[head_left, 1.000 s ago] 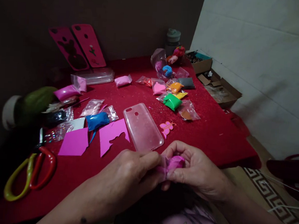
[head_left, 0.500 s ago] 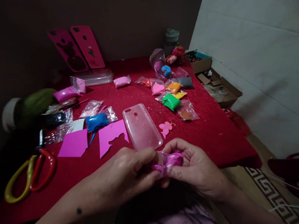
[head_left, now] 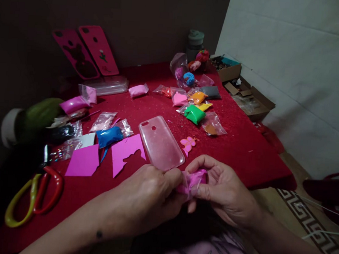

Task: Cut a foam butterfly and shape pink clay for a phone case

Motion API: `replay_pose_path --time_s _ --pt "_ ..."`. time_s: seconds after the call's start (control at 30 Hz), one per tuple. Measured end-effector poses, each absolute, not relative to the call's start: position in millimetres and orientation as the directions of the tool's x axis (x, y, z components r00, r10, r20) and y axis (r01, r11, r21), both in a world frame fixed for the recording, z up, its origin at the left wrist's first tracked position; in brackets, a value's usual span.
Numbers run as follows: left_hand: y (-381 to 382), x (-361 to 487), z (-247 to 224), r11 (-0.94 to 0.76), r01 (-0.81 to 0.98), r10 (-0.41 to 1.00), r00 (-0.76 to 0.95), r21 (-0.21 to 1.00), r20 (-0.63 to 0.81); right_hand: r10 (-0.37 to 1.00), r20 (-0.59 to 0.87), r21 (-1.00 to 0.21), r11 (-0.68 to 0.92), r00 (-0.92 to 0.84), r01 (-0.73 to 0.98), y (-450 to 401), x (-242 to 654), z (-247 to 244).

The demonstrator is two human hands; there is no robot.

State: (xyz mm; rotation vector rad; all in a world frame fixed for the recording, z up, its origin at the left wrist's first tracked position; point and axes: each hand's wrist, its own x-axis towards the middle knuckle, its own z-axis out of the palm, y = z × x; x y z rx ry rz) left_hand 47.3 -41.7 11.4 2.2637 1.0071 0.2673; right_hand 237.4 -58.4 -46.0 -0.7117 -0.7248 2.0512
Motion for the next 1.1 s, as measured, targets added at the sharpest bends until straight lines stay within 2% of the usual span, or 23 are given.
replay_pose_path --time_s 0.03,0.1,0.13,0.2,0.27,0.33,0.43,0.57,0.67,0.77,0.83,0.93,1.0,1.07,1.1 --pt "-40 46 13 -0.411 0.564 0.699 0.699 0.716 -0.150 0.838 -0.217 -0.713 -0.487 -0.502 -0.504 -59 238 -46" --pt "-37 41 14 -0.100 0.479 0.625 0.712 0.872 -0.319 0.834 -0.194 -0.727 -0.476 -0.516 -0.496 -60 238 -46" --pt "-36 38 14 0.078 0.421 0.593 0.709 0.904 -0.381 0.831 -0.180 -0.730 -0.472 -0.527 -0.495 -60 238 -45" --pt "-33 34 12 0.353 0.293 0.561 0.693 0.889 -0.452 0.822 -0.159 -0.725 -0.473 -0.547 -0.500 -59 239 -43" --pt "-32 31 10 0.469 0.193 0.557 0.692 0.862 -0.458 0.809 -0.155 -0.714 -0.489 -0.568 -0.502 -59 239 -43" --pt "-31 32 8 0.486 0.165 0.561 0.694 0.858 -0.451 0.800 -0.174 -0.714 -0.504 -0.574 -0.486 -58 239 -44" --pt "-30 37 9 0.416 0.200 0.612 0.661 0.887 -0.435 0.806 -0.197 -0.733 -0.500 -0.559 -0.461 -56 241 -46" --pt "-29 41 14 0.215 0.340 0.660 0.640 0.916 -0.393 0.812 -0.211 -0.742 -0.495 -0.545 -0.451 -55 244 -44" --pt "-28 42 16 -0.031 0.518 0.690 0.630 0.855 -0.357 0.817 -0.222 -0.767 -0.483 -0.533 -0.422 -55 245 -42" --pt "-28 43 13 -0.238 0.588 0.696 0.658 0.773 -0.287 0.820 -0.235 -0.777 -0.481 -0.521 -0.406 -56 244 -42" --pt "-30 46 10 -0.385 0.602 0.708 0.679 0.699 -0.194 0.820 -0.250 -0.774 -0.489 -0.516 -0.402 -56 243 -43" --pt "-34 51 6 -0.619 0.673 0.749 0.661 0.405 0.047 0.823 -0.261 -0.784 -0.486 -0.506 -0.387 -54 245 -44" --pt "-35 52 7 -0.649 0.721 0.761 0.607 0.243 0.229 0.835 -0.261 -0.795 -0.470 -0.485 -0.382 -52 248 -42" --pt "-35 51 11 -0.572 0.784 0.800 0.469 0.241 0.374 0.853 -0.264 -0.804 -0.452 -0.450 -0.386 -49 251 -41" --pt "-35 50 14 -0.512 0.803 0.830 0.372 0.305 0.415 0.860 -0.271 -0.805 -0.449 -0.433 -0.388 -48 252 -41"
